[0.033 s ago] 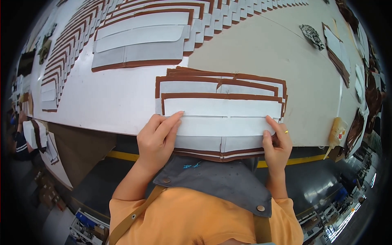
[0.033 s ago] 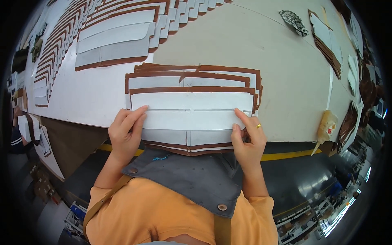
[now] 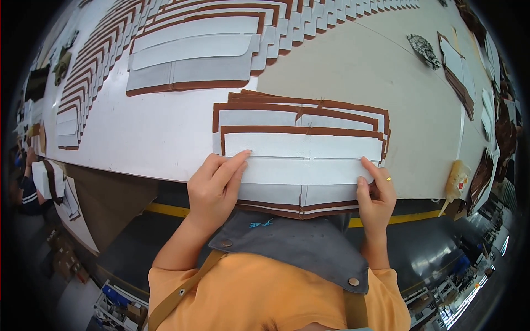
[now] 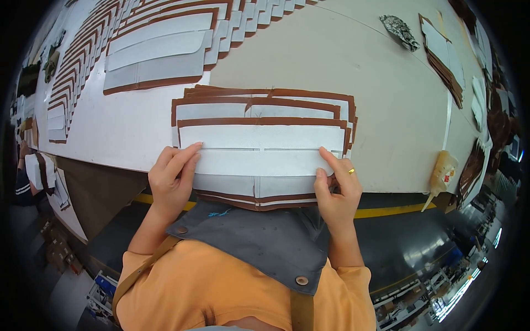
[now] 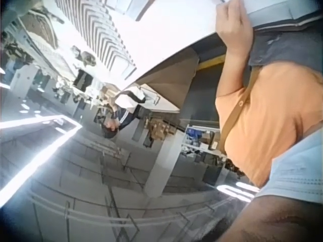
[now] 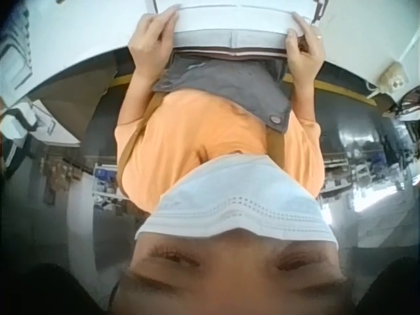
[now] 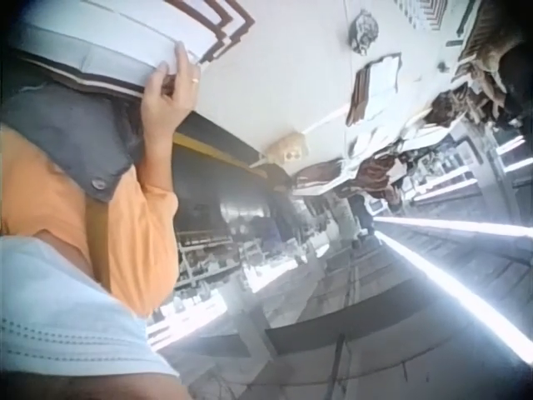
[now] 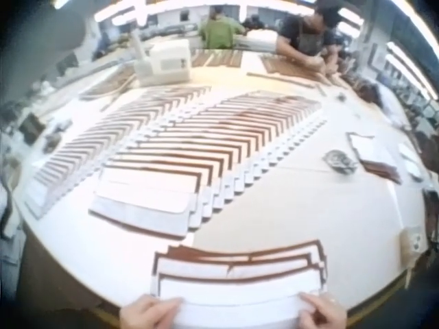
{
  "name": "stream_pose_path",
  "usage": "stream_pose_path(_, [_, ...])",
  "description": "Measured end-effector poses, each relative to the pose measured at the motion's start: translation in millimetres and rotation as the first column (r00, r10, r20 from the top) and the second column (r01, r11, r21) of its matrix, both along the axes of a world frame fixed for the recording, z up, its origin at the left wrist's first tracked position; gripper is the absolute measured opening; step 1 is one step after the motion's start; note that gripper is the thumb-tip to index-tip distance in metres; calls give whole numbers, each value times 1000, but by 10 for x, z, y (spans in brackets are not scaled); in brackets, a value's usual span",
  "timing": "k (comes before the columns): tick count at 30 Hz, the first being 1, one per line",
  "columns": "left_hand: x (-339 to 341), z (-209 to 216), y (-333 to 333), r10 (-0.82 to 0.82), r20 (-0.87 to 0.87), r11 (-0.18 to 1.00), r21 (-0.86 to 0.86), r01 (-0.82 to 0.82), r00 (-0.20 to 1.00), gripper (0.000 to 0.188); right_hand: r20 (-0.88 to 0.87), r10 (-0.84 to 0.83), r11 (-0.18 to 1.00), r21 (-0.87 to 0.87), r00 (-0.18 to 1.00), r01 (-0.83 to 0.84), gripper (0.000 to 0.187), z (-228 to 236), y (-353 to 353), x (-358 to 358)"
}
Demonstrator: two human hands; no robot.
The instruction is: Assembling and applying glue to white fabric liners and leather wallet pieces at a workshop table.
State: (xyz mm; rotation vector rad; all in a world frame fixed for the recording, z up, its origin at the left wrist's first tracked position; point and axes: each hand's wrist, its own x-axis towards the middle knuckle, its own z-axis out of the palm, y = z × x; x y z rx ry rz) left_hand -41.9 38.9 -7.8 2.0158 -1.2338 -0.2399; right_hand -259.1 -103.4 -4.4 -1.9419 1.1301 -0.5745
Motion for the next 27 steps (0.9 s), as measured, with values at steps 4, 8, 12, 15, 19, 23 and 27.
stream_pose_path(4, [7, 13, -14, 2, 8, 1000, 3, -2, 1000, 21, -16, 6, 1000, -18, 1000, -6, 32, 17, -10, 11])
stream_pose_path(8, [13, 48, -34, 4, 11, 999, 54, -4, 1000, 20, -22, 29, 999, -22, 999, -29, 33, 28, -26, 16])
stream_pose_path(12, [20, 79, -23, -3, 93, 990, 138, -10, 996, 19, -28, 40, 999, -14, 999, -40, 36, 74, -41, 79])
stream_pose_path(15, [12, 67, -25, -10, 122, 990, 143, -8, 992, 19, -56, 53, 998, -16, 997, -54, 38, 92, -43, 78])
stream_pose_path(19, [1, 64, -20, -6, 131, 991, 133, -12, 991, 19, -46, 81, 996, -26, 996, -82, 40, 93, -53, 67])
stream_pose_path(23, [6, 63, -36, -24, 153, 997, 81, 11, 988, 17, -49, 89, 995, -34, 995, -91, 40, 97, -63, 75])
stream_pose_path(27, [20, 85, -45, -43, 206, 994, 104, 21, 978, 17, -99, 89, 996, 3, 991, -90, 37, 142, -69, 109])
